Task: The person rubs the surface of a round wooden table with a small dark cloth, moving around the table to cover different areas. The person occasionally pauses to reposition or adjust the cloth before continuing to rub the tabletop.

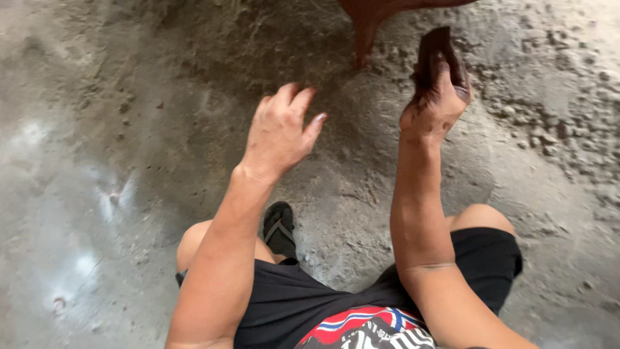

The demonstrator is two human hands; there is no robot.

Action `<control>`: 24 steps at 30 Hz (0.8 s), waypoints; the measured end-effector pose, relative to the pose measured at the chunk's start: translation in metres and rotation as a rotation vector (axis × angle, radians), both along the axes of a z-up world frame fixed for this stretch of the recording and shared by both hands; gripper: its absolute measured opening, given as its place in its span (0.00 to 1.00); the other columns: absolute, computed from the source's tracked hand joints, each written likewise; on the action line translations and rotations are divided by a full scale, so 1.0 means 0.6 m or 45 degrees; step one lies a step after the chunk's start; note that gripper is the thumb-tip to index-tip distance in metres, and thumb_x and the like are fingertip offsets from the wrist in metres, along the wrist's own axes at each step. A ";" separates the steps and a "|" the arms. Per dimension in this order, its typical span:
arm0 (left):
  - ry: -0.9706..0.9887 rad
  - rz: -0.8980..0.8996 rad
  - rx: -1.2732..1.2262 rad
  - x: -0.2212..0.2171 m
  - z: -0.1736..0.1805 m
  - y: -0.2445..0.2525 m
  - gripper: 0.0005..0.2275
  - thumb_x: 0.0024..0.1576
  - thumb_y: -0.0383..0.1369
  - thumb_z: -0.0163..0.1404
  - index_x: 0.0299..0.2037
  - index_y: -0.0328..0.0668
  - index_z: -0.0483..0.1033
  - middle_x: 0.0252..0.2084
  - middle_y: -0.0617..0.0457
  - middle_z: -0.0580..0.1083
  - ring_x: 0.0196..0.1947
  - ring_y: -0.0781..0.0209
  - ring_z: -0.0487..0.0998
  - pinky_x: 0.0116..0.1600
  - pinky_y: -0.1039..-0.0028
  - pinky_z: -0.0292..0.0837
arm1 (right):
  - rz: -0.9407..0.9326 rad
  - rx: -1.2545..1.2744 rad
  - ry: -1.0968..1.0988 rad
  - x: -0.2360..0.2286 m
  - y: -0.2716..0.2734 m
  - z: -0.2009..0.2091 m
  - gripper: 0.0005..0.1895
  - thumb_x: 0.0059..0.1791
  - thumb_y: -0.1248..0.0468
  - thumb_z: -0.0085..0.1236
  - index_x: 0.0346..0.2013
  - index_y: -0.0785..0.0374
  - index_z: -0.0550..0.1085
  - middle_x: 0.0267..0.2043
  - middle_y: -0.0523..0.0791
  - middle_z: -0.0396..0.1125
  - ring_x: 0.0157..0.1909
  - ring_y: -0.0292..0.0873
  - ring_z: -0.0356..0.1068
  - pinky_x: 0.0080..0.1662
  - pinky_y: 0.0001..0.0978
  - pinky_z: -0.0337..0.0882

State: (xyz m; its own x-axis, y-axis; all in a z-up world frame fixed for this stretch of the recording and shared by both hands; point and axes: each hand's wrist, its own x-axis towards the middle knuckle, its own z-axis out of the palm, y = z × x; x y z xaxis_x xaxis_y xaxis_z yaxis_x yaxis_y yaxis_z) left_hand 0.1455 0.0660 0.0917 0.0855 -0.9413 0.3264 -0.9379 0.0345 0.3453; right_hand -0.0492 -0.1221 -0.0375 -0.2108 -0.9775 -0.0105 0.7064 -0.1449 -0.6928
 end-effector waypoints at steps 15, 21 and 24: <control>-0.039 -0.003 0.011 0.008 0.004 0.021 0.20 0.58 0.40 0.60 0.56 0.35 0.76 0.54 0.39 0.74 0.50 0.40 0.76 0.56 0.56 0.71 | -1.167 -0.574 1.218 0.013 -0.199 -0.068 0.07 0.54 0.65 0.57 0.34 0.62 0.81 0.29 0.40 0.73 0.28 0.36 0.63 0.32 0.27 0.65; -0.063 0.024 -0.064 0.011 0.003 0.018 0.21 0.59 0.42 0.58 0.57 0.34 0.75 0.53 0.38 0.74 0.49 0.42 0.77 0.56 0.56 0.71 | -0.474 -1.015 1.431 0.130 0.025 -0.024 0.06 0.51 0.73 0.63 0.43 0.69 0.77 0.46 0.51 0.71 0.46 0.49 0.73 0.47 0.37 0.74; -0.052 0.051 -0.102 0.018 0.006 0.023 0.21 0.60 0.43 0.57 0.57 0.35 0.74 0.52 0.40 0.74 0.49 0.44 0.78 0.56 0.56 0.71 | -0.098 -0.829 1.233 0.123 0.096 -0.003 0.11 0.52 0.73 0.62 0.49 0.68 0.79 0.47 0.51 0.72 0.45 0.46 0.73 0.43 0.34 0.74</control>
